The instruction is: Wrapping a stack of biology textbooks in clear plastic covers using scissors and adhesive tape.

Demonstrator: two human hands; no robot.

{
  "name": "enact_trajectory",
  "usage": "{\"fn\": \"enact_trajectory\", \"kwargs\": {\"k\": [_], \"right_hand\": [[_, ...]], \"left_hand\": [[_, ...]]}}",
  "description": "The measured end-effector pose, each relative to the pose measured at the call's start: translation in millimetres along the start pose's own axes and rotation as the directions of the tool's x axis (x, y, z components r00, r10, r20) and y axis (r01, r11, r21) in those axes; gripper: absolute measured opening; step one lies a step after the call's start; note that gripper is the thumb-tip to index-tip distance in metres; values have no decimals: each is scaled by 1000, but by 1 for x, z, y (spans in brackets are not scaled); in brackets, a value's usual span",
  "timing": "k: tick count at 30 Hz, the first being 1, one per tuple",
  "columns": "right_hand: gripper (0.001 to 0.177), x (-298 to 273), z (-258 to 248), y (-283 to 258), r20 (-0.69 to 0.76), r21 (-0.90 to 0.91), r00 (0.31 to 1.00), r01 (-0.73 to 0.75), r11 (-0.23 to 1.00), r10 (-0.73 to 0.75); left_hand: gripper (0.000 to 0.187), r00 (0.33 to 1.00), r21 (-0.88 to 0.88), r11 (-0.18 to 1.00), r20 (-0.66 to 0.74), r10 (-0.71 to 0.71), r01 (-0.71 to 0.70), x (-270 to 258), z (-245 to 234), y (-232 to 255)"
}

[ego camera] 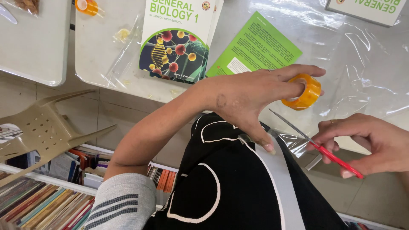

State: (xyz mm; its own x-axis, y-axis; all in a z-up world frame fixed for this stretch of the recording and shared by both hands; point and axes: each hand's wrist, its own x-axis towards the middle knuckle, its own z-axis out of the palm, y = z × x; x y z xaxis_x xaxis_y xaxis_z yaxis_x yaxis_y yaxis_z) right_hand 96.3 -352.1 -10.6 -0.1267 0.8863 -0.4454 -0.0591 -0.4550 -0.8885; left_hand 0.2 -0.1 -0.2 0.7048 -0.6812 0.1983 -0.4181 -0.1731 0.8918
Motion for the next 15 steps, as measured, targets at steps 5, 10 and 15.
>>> {"fn": "enact_trajectory", "kwargs": {"k": [5,10,15], "right_hand": [[50,-5,5,14,-109,7,985,132,991,-130],[55,-7,3,16,-26,-34,992,-123,992,122],[69,3,22,36,-303,-226,942,-216,950,143]], "left_hand": [[84,1000,2,1000,-7,11,-11,0,1,-2],[85,1000,25,1000,-29,0,0,-8,-2,-7],[123,990,-55,994,-96,-101,96,-23,-13,-2]]}}
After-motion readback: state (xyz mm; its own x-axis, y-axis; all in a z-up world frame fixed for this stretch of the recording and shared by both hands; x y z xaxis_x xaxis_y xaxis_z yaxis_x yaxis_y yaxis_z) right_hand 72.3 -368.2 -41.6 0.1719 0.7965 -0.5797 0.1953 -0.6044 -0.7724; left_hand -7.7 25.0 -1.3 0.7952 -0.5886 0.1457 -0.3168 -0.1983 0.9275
